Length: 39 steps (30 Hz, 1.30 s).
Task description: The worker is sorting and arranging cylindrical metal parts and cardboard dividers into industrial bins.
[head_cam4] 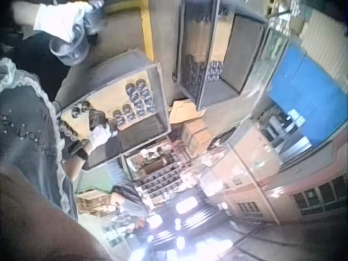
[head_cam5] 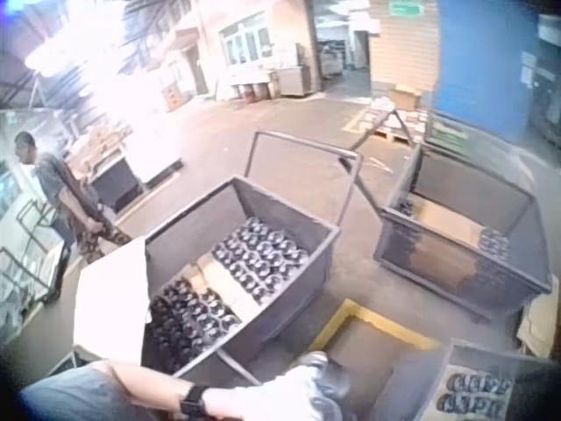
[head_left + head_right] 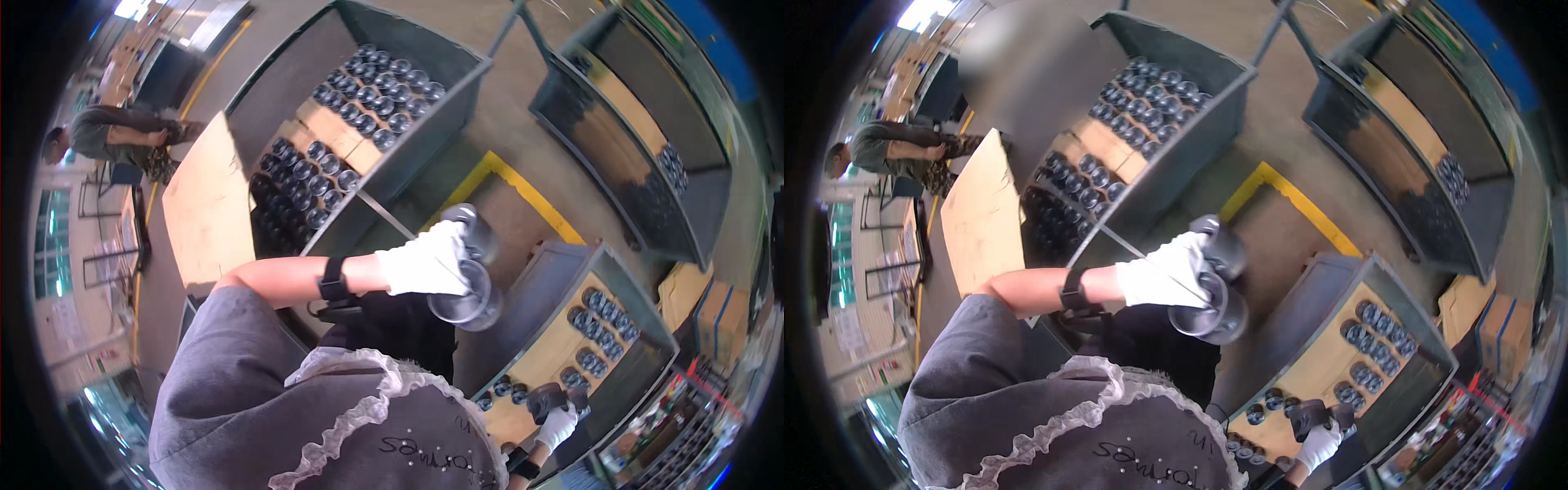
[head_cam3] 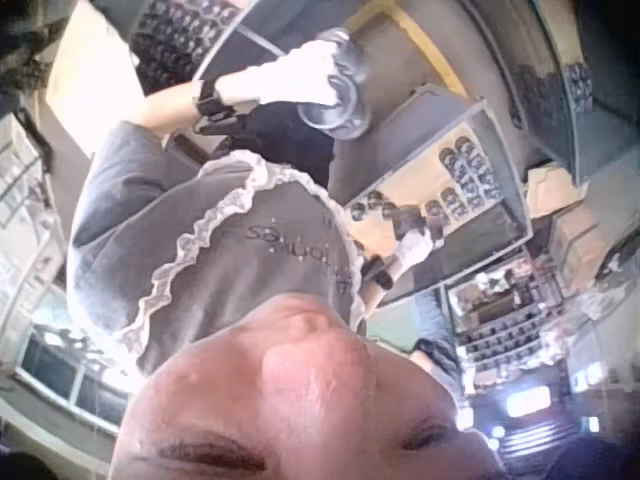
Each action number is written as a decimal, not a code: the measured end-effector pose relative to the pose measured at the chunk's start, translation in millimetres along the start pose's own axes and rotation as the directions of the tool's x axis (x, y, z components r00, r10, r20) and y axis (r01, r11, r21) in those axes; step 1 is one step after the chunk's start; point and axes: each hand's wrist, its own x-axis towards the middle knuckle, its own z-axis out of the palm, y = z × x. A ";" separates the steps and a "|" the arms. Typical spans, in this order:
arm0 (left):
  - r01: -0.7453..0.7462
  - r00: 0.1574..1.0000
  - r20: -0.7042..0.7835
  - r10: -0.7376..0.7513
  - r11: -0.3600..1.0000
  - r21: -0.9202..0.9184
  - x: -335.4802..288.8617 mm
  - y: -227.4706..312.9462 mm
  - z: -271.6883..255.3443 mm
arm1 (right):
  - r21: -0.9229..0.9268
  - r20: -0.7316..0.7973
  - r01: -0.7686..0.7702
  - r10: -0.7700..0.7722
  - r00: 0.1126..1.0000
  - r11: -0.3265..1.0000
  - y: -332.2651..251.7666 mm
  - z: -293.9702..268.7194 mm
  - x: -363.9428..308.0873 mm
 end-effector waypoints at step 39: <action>0.495 0.463 -0.453 -0.762 0.647 -0.580 13.9 -430.3 -254.0 | 0.011 0.546 0.964 -0.806 -0.230 -0.267 -825.0 453.5 -93.6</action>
